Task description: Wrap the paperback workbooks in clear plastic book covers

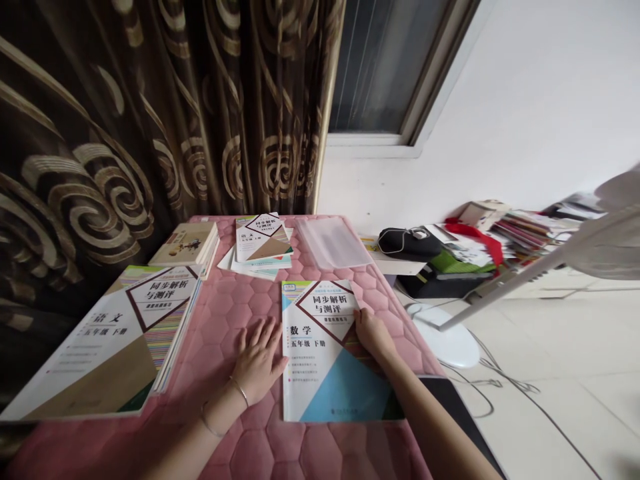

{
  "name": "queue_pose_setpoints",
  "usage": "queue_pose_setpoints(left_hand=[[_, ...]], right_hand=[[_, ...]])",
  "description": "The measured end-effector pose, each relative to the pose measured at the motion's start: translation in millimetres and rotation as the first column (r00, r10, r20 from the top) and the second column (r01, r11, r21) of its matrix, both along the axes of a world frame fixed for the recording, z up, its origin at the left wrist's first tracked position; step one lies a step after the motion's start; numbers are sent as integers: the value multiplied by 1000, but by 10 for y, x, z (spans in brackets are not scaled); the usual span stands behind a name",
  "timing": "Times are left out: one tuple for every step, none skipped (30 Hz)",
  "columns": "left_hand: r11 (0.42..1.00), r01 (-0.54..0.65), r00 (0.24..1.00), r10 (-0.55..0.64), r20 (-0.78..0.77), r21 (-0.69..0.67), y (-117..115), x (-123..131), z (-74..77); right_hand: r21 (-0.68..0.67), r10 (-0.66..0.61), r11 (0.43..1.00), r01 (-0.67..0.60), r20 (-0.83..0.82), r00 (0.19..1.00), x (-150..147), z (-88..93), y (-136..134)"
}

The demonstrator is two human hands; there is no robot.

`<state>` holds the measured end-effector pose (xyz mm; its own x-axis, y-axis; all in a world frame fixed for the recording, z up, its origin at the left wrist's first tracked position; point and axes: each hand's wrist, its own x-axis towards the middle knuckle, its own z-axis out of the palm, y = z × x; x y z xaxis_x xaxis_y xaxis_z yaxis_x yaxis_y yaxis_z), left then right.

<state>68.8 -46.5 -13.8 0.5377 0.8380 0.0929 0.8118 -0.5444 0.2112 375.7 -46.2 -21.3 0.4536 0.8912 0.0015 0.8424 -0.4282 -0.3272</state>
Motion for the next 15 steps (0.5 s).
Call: queue_pose_setpoints(left_hand=[[1000, -1, 1000, 1, -2, 3, -1, 0, -1], [1000, -3, 1000, 3, -5, 5, -2, 0, -3], [1000, -4, 1000, 4, -8, 7, -3, 2, -5], [1000, -6, 1000, 6, -10, 9, -3, 3, -7], [1000, -9, 1000, 9, -12, 9, -4, 6, -9], [1000, -12, 1000, 12, -13, 9, -4, 8, -11], [1000, -15, 1000, 15, -14, 10, -4, 11, -13], [1000, -18, 1000, 18, -13, 12, -4, 13, -15], [1000, -22, 1000, 22, -12, 16, -3, 16, -16], [1000, -24, 1000, 24, -12, 19, -3, 19, -17], [999, -25, 1000, 25, -14, 21, -3, 21, -16], [999, -25, 1000, 25, -18, 23, -2, 23, -15], [999, -25, 999, 25, -22, 25, -1, 25, -14], [999, -26, 999, 27, -26, 26, 0, 28, -13], [999, -26, 999, 27, -28, 26, 2, 29, -12]], right_hand=[[-8, -1, 1000, 1, 13, 1000, -4, 0, 2], [-14, -1, 1000, 2, 23, 1000, -8, 0, 3], [-19, -1, 1000, 2, 32, 999, -11, 1, 3], [-23, -1, 1000, 2, 40, 999, -15, 3, 3], [-26, -1, 1000, 2, 48, 999, -18, 6, 0], [-27, -1, 1000, 3, 56, 998, -21, 10, -4], [-28, -3, 1000, 4, 66, 998, -21, 16, -10], [-28, -5, 1000, 7, 75, 997, -19, 22, -18], [-28, -7, 1000, 10, 83, 997, -13, 29, -27], [-28, -8, 1000, 11, 94, 996, -2, 37, -38], [-28, -6, 1000, 9, 105, 994, 12, 45, -50], [-28, -2, 1000, 5, 115, 993, 31, 53, -61], [-26, 5, 1000, -2, 123, 992, 53, 61, -72], [-20, 12, 1000, -9, 129, 992, 76, 71, -82], [-14, 18, 1000, -17, 131, 991, 100, 81, -90]])
